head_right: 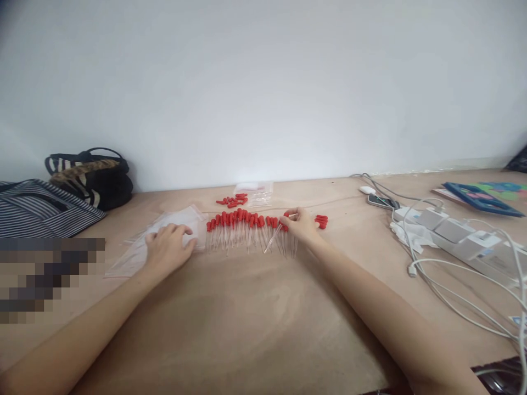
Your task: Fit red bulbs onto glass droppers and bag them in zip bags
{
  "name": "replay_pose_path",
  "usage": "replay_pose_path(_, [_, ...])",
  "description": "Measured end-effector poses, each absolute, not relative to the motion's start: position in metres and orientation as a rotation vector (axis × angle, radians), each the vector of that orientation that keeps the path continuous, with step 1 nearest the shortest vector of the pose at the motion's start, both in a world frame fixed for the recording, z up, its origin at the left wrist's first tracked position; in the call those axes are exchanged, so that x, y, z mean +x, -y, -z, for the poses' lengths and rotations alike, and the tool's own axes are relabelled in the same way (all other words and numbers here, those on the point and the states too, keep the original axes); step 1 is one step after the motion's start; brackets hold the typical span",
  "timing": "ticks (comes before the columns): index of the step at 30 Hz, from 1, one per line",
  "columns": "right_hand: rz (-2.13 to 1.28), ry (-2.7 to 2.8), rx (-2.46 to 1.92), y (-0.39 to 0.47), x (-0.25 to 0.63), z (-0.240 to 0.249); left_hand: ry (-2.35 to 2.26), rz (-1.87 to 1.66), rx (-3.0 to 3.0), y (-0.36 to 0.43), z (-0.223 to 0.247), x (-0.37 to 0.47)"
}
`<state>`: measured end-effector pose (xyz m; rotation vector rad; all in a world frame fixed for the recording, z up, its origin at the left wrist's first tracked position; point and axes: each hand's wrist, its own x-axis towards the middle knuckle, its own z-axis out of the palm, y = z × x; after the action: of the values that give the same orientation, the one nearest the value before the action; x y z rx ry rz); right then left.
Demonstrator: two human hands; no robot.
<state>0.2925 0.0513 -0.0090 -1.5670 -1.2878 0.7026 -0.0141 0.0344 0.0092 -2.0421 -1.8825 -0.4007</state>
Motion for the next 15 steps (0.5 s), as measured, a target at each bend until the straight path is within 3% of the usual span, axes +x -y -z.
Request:
replay_pose_path(5, [-0.411,1.448,-1.853,-0.065,0.288,0.010,2.131,0.264,-1.844,-0.051,-0.012,-0.049])
replay_pose_path(15, [-0.009,1.557,-1.795,-0.058,0.301,0.021,2.139,0.196,-1.807,-0.058,-0.007,-0.045])
